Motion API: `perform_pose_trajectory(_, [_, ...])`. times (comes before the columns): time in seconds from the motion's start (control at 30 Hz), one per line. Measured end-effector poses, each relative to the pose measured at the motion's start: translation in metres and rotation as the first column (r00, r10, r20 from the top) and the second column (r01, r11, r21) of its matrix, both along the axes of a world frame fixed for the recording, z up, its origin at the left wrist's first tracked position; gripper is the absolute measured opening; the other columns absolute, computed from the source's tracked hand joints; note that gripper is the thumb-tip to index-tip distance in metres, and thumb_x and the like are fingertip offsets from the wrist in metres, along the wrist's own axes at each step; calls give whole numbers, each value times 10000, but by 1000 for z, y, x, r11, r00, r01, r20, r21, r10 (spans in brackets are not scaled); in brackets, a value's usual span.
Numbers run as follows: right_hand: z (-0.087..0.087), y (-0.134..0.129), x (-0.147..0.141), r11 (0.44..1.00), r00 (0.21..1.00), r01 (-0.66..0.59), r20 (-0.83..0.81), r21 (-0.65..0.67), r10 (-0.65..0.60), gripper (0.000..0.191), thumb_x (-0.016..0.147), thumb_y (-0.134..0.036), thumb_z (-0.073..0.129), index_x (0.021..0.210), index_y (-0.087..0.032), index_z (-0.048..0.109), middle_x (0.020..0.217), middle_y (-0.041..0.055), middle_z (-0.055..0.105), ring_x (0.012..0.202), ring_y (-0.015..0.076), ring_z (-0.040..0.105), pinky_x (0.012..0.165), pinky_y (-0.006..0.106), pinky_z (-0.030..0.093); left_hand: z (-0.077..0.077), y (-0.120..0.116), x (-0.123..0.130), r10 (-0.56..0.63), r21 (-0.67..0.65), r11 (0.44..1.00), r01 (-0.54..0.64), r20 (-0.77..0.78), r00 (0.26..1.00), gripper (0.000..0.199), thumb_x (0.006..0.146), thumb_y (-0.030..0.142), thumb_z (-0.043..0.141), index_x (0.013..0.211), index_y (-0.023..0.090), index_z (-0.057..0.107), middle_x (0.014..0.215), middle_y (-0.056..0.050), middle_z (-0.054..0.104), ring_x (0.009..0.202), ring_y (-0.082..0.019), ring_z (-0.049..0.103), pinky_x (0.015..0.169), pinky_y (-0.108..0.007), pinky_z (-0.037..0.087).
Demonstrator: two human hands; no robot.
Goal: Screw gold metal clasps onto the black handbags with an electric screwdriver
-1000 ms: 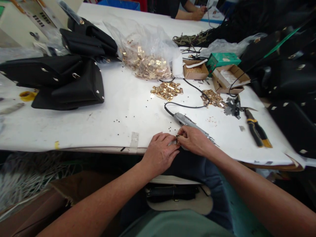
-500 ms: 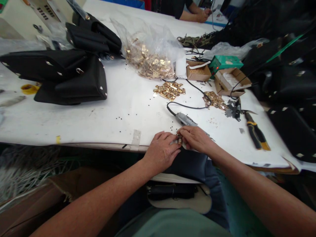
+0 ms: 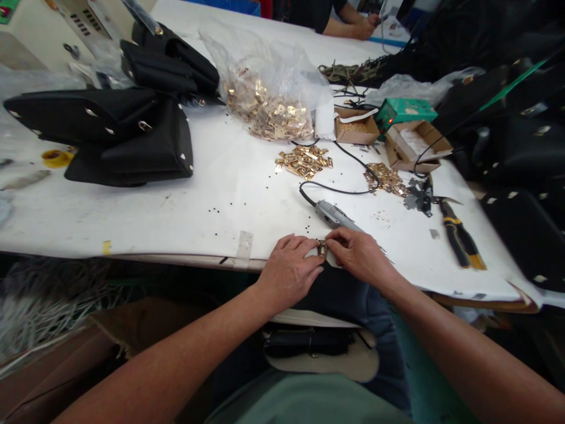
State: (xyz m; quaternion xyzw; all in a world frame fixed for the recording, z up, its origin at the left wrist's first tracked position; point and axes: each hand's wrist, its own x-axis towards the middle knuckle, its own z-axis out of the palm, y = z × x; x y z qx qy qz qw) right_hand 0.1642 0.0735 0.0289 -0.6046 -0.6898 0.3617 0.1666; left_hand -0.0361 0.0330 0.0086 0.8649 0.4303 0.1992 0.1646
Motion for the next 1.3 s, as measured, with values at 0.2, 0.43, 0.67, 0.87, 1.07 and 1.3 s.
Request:
perform_pose_trajectory(0.2, [-6,-4,0,995,1000,17,-4,97,-17,124,903,-212,633,846,-221,742,745,20,742,665,196,688,627,328,503,0,0,1,0,-9,1000,0,-23,1000,226,979,288,596,1163,261,725,1395,-42,619,1242,-269,542,1118,-521,400])
perform_pose_trajectory(0.43, [-12,-2,-1,989,1000,-3,3,145,3,130,895,-179,634,828,-227,734,771,16,734,689,197,675,664,348,504,1,3,1,-17,-9,1000,17,-6,1000,232,983,279,592,1173,258,722,1345,-33,666,1237,-268,554,1114,-521,400])
perform_pose_trajectory(0.67, [-17,-6,-2,985,1000,8,-20,171,-5,146,918,-172,626,889,-223,759,887,37,753,836,221,698,784,364,532,0,3,1,-18,-12,1000,18,3,1000,239,987,283,591,1186,264,723,1309,-32,693,1240,-268,560,1091,-523,411])
perform_pose_trajectory(0.87, [-20,-8,0,987,999,-1,-37,163,7,154,942,-181,620,946,-205,773,924,51,758,869,215,699,832,343,527,0,4,1,-19,-14,1000,19,-6,1000,246,996,289,570,1196,264,712,1316,-20,691,1248,-273,556,1100,-529,409])
perform_pose_trajectory(1.07, [-19,-8,-1,987,1000,-1,-14,161,3,152,947,-179,624,941,-207,773,944,58,759,895,207,696,854,321,515,5,3,3,-54,25,998,56,-91,994,263,994,268,560,1219,236,692,1349,-53,667,1250,-280,556,1119,-534,414])
perform_pose_trajectory(1.3, [-19,-7,0,985,1000,-13,13,170,11,143,946,-178,632,947,-201,773,940,60,754,891,205,694,818,310,504,9,1,5,-89,104,988,114,-218,972,305,998,243,531,1271,184,655,1366,-108,644,1251,-304,568,1064,-512,466])
